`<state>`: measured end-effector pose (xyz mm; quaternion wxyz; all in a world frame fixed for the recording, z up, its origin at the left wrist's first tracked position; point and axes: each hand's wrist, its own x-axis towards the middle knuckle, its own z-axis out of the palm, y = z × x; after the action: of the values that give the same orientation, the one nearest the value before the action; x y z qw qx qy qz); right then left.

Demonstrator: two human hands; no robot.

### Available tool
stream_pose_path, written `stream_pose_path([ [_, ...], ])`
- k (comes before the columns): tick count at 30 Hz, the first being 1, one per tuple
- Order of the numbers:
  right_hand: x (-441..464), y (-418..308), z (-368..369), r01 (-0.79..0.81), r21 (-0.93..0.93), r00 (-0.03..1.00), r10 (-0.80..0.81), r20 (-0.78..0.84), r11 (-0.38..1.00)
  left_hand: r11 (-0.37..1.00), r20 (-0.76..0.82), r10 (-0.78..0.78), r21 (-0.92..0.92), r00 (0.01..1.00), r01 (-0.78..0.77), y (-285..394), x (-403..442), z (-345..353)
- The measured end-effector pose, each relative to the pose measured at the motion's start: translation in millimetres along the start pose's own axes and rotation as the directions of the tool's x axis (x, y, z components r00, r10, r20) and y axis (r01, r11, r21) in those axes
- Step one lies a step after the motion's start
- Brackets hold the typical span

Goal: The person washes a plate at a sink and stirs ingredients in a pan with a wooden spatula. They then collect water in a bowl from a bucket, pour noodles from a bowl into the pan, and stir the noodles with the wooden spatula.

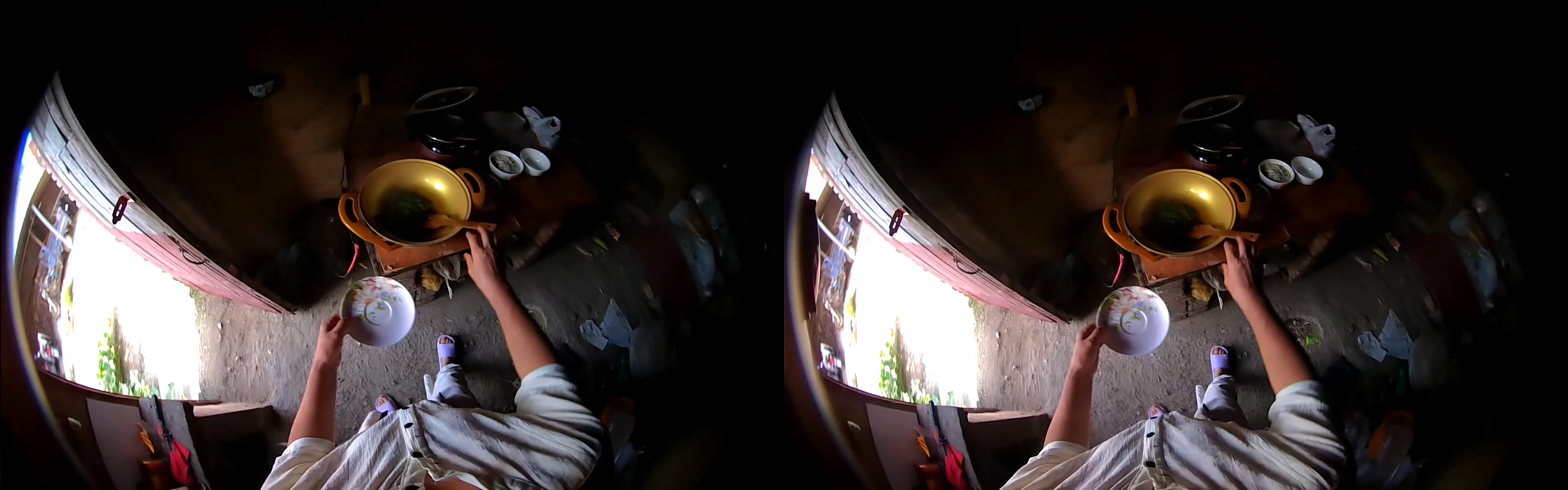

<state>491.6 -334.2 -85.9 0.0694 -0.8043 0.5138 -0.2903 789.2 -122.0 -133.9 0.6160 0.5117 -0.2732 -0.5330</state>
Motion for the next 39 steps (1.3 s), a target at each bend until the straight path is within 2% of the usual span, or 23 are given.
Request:
stream_pose_path([
  [1,18,13,-4,0.098,-0.259,0.995,-0.089,0.045,0.961,1.0,-0.068,0.018,-0.017,0.997,-0.019,-9,10,-1],
  [4,61,49,20,0.07,-0.342,0.943,0.049,0.329,0.937,0.998,-0.146,0.03,-0.051,0.989,-0.038,2,21,5],
  [5,73,63,28,0.136,-0.347,0.917,0.014,0.398,0.928,0.991,-0.229,0.028,-0.121,0.973,-0.057,2,23,7],
  [7,94,85,46,0.023,-0.186,0.88,0.069,0.471,0.982,0.979,-0.333,0.012,-0.189,0.943,-0.079,7,32,22],
  [9,114,105,47,0.081,-0.131,0.842,0.003,0.539,0.988,0.963,-0.467,0.067,-0.202,0.882,-0.181,8,38,36],
  [11,137,115,37,0.235,0.056,0.845,-0.233,0.481,0.97,0.952,-0.495,0.07,-0.227,0.866,-0.206,-3,43,39],
  [12,152,121,37,0.251,0.124,0.853,-0.28,0.441,0.96,0.946,-0.521,0.099,-0.214,0.848,-0.242,-1,45,46],
  [15,212,125,23,0.157,0.122,0.833,-0.197,0.518,0.98,0.932,-0.586,0.126,-0.206,0.8,-0.298,-1,51,58],
  [17,248,149,39,0.282,0.029,0.839,-0.261,0.478,0.959,0.933,-0.61,0.108,-0.21,0.785,-0.292,-6,53,56],
  [18,264,146,33,0.261,0.068,0.811,-0.257,0.526,0.963,0.941,-0.621,0.107,-0.189,0.776,-0.281,-5,54,58],
  [19,281,147,34,0.234,0.03,0.774,-0.205,0.6,0.972,0.939,-0.63,0.105,-0.191,0.77,-0.285,-5,54,59],
  [21,309,143,34,0.073,-0.065,0.662,0.0,0.749,0.995,0.955,-0.63,0.081,-0.174,0.772,-0.241,-4,56,60],
  [23,326,132,30,0.021,-0.264,0.627,0.192,0.755,0.964,0.951,-0.655,0.059,-0.193,0.753,-0.242,-1,58,65],
  [24,334,132,34,0.108,-0.351,0.622,0.212,0.754,0.93,0.949,-0.674,0.036,-0.21,0.738,-0.237,-1,60,66],
  [25,340,137,44,0.111,-0.356,0.623,0.214,0.753,0.928,0.947,-0.673,0.033,-0.215,0.739,-0.239,-5,62,62],
  [27,349,145,66,0.305,-0.411,0.614,0.153,0.774,0.859,0.94,-0.647,0.057,-0.221,0.76,-0.259,-14,62,51],
  [28,345,133,67,0.175,-0.423,0.579,0.255,0.775,0.889,0.937,-0.65,0.056,-0.228,0.758,-0.264,-16,63,48],
  [29,346,141,84,0.208,-0.39,0.55,0.222,0.805,0.897,0.936,-0.647,0.058,-0.229,0.76,-0.266,-17,65,46],
  [33,320,130,122,0.109,-0.216,0.558,0.12,0.821,0.97,0.935,-0.661,0.064,-0.224,0.748,-0.277,-9,65,45],
  [35,297,126,145,0.104,-0.032,0.579,-0.034,0.814,0.994,0.933,-0.663,0.061,-0.228,0.746,-0.279,-4,66,45],
  [37,275,114,161,0.178,0.048,0.603,-0.148,0.784,0.983,0.93,-0.667,0.065,-0.229,0.742,-0.287,0,69,42],
  [38,264,105,157,0.167,0.042,0.634,-0.14,0.761,0.985,0.936,-0.658,0.068,-0.218,0.75,-0.277,0,70,40],
  [39,259,97,158,0.047,0.067,0.617,-0.082,0.783,0.997,0.942,-0.65,0.069,-0.207,0.757,-0.264,1,68,39],
])
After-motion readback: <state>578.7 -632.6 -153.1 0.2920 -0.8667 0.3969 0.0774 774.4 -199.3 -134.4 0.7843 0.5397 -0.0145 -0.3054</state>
